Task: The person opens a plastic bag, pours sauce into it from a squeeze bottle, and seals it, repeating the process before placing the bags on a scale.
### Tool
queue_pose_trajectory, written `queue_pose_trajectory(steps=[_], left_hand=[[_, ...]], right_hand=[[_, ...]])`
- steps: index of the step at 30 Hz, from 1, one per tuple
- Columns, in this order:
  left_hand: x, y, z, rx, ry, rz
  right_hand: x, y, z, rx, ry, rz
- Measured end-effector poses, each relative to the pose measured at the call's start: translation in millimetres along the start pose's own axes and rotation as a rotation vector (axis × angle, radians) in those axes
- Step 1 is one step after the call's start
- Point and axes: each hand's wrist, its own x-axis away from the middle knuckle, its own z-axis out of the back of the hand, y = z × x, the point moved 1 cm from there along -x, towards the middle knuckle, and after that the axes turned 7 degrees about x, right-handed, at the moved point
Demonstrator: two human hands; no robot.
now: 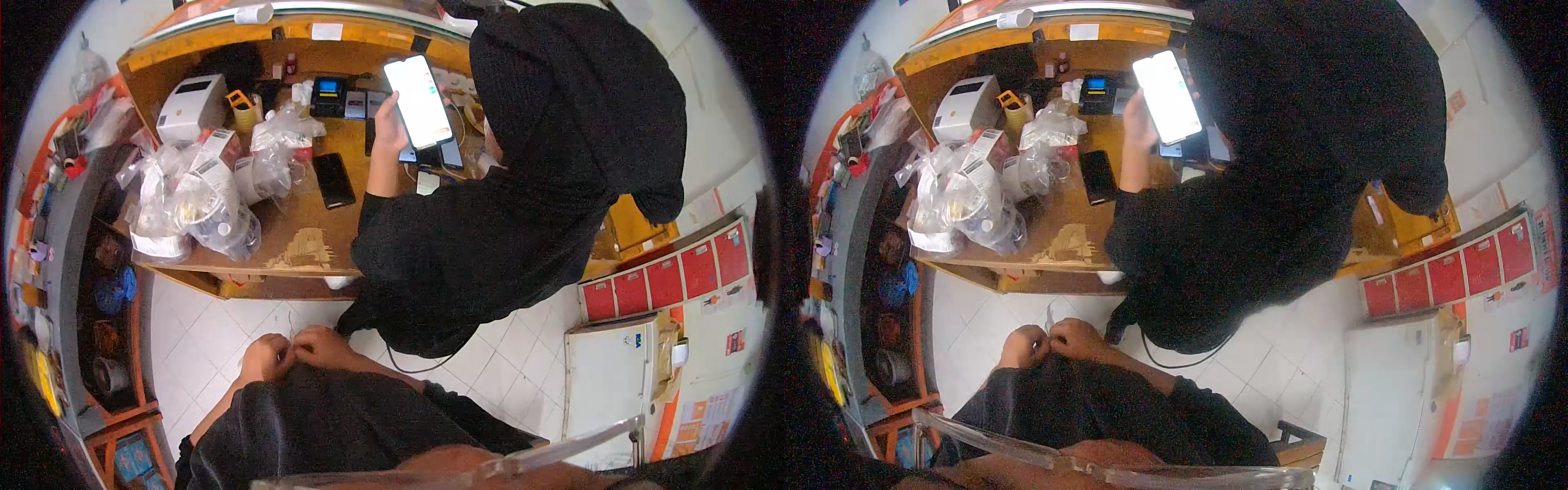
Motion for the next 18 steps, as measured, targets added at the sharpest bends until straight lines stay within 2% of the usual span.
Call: queue_pose_trajectory(steps=[7, 10, 13, 15, 18], left_hand=[[-2, 11, -4, 0.023, 0.024, 0.078], [-6, 19, -5, 0.011, 0.036, 0.099], [-6, 22, -6, -0.01, 0.053, 0.121], [-3, 17, -3, -0.022, 0.061, 0.137], [-4, 18, -2, -0.018, 0.061, 0.169]], right_hand=[[6, 3, -5, 0.059, 0.033, -0.005], [9, 1, -5, 0.177, 0.058, -0.042], [11, -1, -4, 0.215, 0.133, -0.111], [11, 1, -1, 0.266, 0.296, -0.192], [7, -5, 2, 0.321, 0.342, -0.224]])
